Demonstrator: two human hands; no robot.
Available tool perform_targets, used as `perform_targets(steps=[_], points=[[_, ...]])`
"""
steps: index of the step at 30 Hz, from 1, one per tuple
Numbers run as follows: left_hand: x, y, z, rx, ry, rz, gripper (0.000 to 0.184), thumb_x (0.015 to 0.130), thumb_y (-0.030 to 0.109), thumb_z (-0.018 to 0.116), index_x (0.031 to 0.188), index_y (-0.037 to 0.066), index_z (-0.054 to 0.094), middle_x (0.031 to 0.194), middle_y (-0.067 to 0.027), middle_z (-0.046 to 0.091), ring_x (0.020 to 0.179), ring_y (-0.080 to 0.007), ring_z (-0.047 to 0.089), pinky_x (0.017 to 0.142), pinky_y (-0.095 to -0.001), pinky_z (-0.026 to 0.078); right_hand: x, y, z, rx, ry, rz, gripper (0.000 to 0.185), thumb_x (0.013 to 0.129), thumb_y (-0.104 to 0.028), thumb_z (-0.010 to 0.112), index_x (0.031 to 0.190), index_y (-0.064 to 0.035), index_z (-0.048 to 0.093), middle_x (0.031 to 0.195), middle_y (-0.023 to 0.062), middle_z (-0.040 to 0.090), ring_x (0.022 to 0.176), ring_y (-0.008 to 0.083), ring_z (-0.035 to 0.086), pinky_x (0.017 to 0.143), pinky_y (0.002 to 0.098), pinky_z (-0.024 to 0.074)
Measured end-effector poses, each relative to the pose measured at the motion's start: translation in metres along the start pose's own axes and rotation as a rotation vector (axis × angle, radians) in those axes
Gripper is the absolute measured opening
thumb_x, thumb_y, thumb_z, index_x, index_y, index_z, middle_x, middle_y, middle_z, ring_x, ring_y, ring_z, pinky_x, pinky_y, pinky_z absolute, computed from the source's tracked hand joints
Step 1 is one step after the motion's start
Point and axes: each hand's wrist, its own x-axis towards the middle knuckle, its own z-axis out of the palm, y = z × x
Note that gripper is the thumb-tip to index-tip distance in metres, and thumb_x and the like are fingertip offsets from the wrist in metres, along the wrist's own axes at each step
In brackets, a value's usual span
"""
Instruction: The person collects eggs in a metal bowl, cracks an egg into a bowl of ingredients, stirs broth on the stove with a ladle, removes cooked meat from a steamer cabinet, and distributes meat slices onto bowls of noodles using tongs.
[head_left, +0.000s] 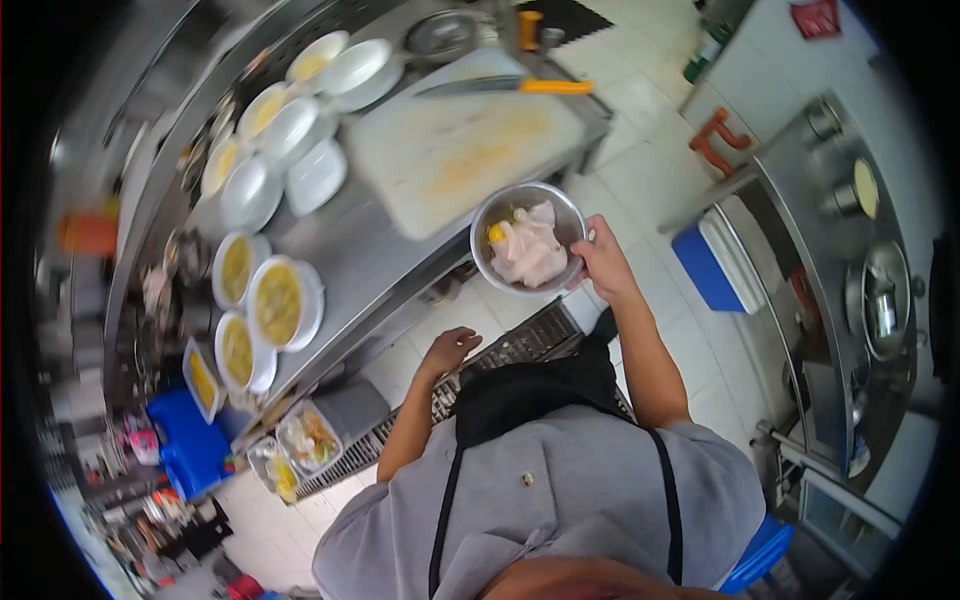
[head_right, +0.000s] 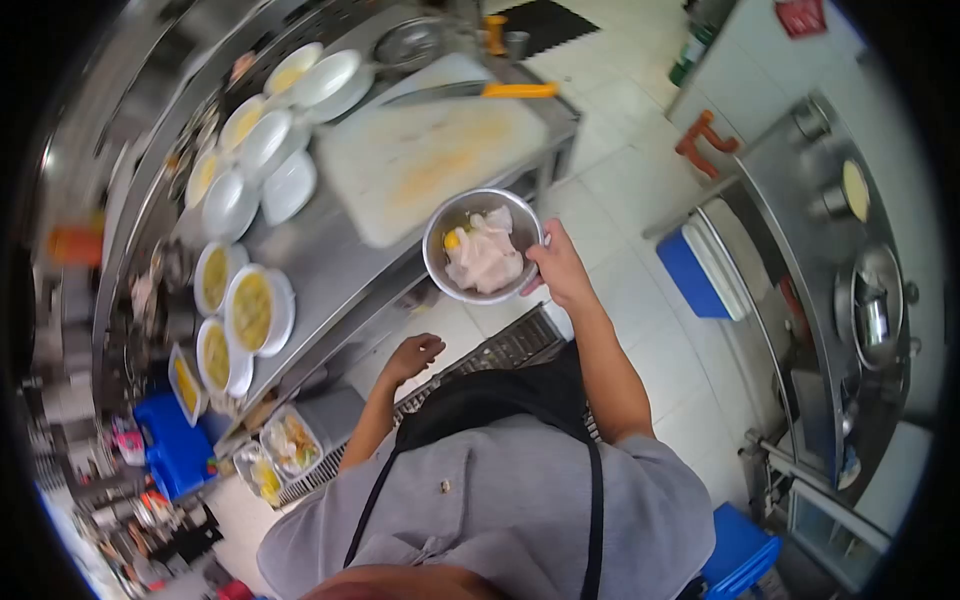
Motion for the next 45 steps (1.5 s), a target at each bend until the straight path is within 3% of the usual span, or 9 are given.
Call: perform_targets(steps=[4, 9, 15, 20, 24, 33, 37, 39, 45], points=[[0.085, 0.142, 0.049, -0.191, -0.063, -0.172, 0.03, 0.094, 0.03, 0.059, 0.109, 0.005, 0.063, 0.099, -0.0049, 0.066, 0.081, -0.0166, 0.066, 0.069, -0.0284, 0.053, -0.019, -0.028, -0.148, 0.003, 0.145, 0.008, 0.026, 0.083, 0.001, 0.049, 0.108, -0.0018, 0.039, 0.08, 0.0132, 0.054, 0.059, 0.0228, 0.061, 0.037, 0.0347, 0.0543], [0.173, 0.27, 0.101, -0.27, -0.09, -0.06, 0.03, 0.095, 0.028, 0.059, 0.108, 0.002, 0.063, 0.1, -0.0072, 0.066, 0.086, -0.0177, 0.066, 0.075, -0.0293, 0.053, -0.01, -0.057, -0.303, -0.082, 0.372, 0.005, 0.027, 0.084, -0.001, 0.049, 0.109, -0.0027, 0.04, 0.089, 0.0143, 0.053, 0.065, 0.0226, 0.06, 0.037, 0.035, 0.055], [0.264, 0.452, 0.111, -0.414, -0.126, 0.155, 0.026, 0.098, 0.02, 0.053, 0.112, 0.0, 0.062, 0.103, -0.0099, 0.067, 0.093, -0.0195, 0.066, 0.081, -0.0318, 0.053, 0.075, -0.13, -0.409, 0.047, 0.569, -0.093, 0.03, 0.082, 0.0, 0.048, 0.11, -0.0057, 0.04, 0.096, 0.0137, 0.055, 0.069, 0.0231, 0.062, 0.038, 0.0328, 0.0558], [0.404, 0.575, 0.098, -0.614, -0.125, 0.194, 0.025, 0.098, 0.022, 0.055, 0.11, 0.0, 0.062, 0.101, -0.0093, 0.067, 0.092, -0.0174, 0.066, 0.081, -0.0303, 0.053, 0.182, -0.196, -0.469, 0.09, 0.634, -0.074, 0.028, 0.082, -0.002, 0.05, 0.107, -0.0068, 0.039, 0.091, 0.0133, 0.056, 0.055, 0.0199, 0.06, 0.036, 0.0319, 0.0538], [0.516, 0.649, 0.074, -0.569, -0.097, 0.161, 0.027, 0.097, 0.024, 0.056, 0.11, 0.001, 0.061, 0.103, -0.0067, 0.065, 0.093, -0.0161, 0.064, 0.078, -0.029, 0.052, 0.281, -0.256, -0.508, 0.082, 0.65, -0.093, 0.024, 0.083, -0.001, 0.048, 0.104, -0.0058, 0.038, 0.091, 0.0128, 0.057, 0.06, 0.0188, 0.061, 0.037, 0.0294, 0.0537], [0.689, 0.747, -0.041, -0.448, 0.031, 0.166, 0.029, 0.095, 0.023, 0.058, 0.113, 0.001, 0.061, 0.101, -0.0065, 0.065, 0.09, -0.0144, 0.063, 0.078, -0.0285, 0.052, 0.55, -0.38, -0.538, -0.031, 0.535, -0.117, 0.027, 0.084, 0.0, 0.047, 0.109, -0.0036, 0.038, 0.097, 0.0131, 0.052, 0.069, 0.0197, 0.061, 0.041, 0.0295, 0.0565], [0.78, 0.76, -0.094, -0.438, 0.13, 0.177, 0.032, 0.094, 0.025, 0.06, 0.114, 0.001, 0.061, 0.098, -0.005, 0.065, 0.089, -0.0142, 0.063, 0.077, -0.0288, 0.052, 0.701, -0.432, -0.523, -0.078, 0.302, -0.023, 0.03, 0.083, 0.001, 0.047, 0.11, -0.0042, 0.037, 0.1, 0.0179, 0.054, 0.069, 0.0215, 0.063, 0.04, 0.031, 0.0548], [0.817, 0.761, -0.118, -0.495, 0.214, 0.121, 0.032, 0.093, 0.028, 0.06, 0.11, 0.002, 0.063, 0.098, -0.0065, 0.065, 0.084, -0.0155, 0.063, 0.072, -0.0294, 0.051, 0.783, -0.441, -0.506, -0.079, 0.152, -0.13, 0.03, 0.084, -0.001, 0.047, 0.111, -0.0061, 0.036, 0.096, 0.018, 0.057, 0.061, 0.0232, 0.063, 0.038, 0.0318, 0.053], [0.887, 0.776, -0.224, -0.783, 0.446, 0.025, 0.034, 0.095, 0.023, 0.056, 0.12, -0.001, 0.056, 0.104, -0.009, 0.061, 0.086, -0.0176, 0.064, 0.073, -0.0304, 0.054, 0.986, -0.51, -0.373, -0.235, -0.345, -0.064, 0.036, 0.083, 0.001, 0.048, 0.115, -0.0056, 0.036, 0.105, 0.0154, 0.054, 0.074, 0.0221, 0.065, 0.038, 0.0306, 0.055]])
